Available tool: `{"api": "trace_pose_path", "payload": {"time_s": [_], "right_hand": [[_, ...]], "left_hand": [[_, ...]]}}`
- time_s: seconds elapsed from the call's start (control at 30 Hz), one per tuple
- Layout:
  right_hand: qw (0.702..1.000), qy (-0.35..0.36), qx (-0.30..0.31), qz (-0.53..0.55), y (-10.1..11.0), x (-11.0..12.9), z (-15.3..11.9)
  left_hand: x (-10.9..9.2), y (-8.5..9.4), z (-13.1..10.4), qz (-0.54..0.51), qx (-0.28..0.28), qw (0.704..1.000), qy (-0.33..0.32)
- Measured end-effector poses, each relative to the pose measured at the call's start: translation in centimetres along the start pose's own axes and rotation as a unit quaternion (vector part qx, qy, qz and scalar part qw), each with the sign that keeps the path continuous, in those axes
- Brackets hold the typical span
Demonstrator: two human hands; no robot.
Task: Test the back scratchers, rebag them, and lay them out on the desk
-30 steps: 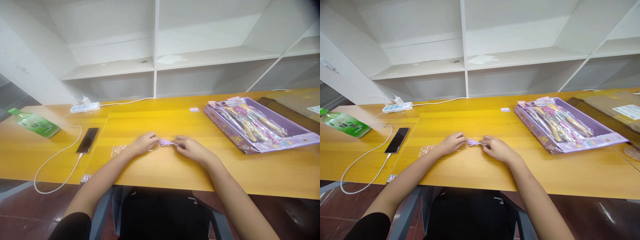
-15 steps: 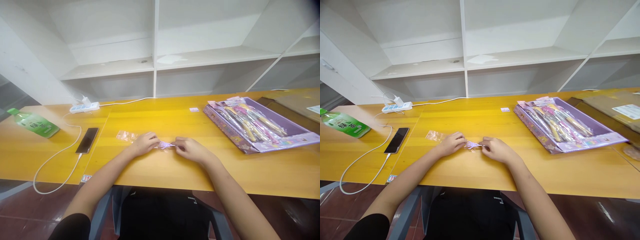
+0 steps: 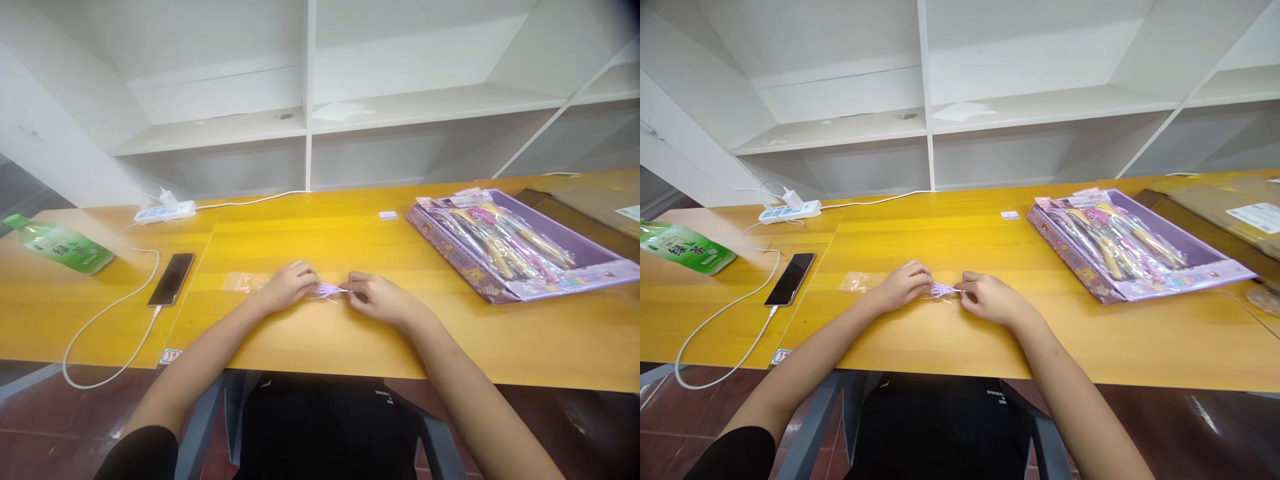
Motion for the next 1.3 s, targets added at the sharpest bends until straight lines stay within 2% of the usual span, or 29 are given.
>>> {"api": "trace_pose_path", "payload": {"time_s": [0.27,0.37,0.5,0.63,0.8,0.97,1.3], "right_hand": [[1.0,-0.004,0.0,0.011,0.0,0.5,0.1],[1.0,-0.008,-0.003,0.015,0.1,0.6,0.1],[0.999,-0.01,-0.014,0.027,0.2,0.4,0.1],[0.999,0.003,-0.019,0.047,0.2,0.3,0.0],[0.994,-0.016,-0.04,0.105,0.2,-0.3,0.2],[0.991,-0.033,-0.059,0.117,0.1,-1.1,0.4],[0.991,-0.001,-0.099,0.085,0.2,-0.9,0.6]], "left_hand": [[-0.7,-0.2,0.2,-0.038,-0.007,0.999,0.033],[-0.6,0.3,-0.2,-0.061,0.021,0.996,0.066],[0.2,1.2,-1.1,-0.009,0.069,0.992,0.11],[0.8,1.6,-1.7,0.017,0.09,0.99,0.107],[0.7,1.4,-1.6,0.057,0.077,0.993,0.069],[0.8,1.1,-1.7,0.112,0.048,0.991,0.053],[0.5,0.5,-1.5,0.053,0.035,0.996,0.058]]}}
Point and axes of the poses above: each hand's wrist, its own z-axis towards the middle knuckle, its own y-axis out of the back of the hand, x = y × z, the point moved 4 cm from there along z, towards the middle knuckle, and after that the axes turned 4 degrees about -y, right-handed, at the moved point
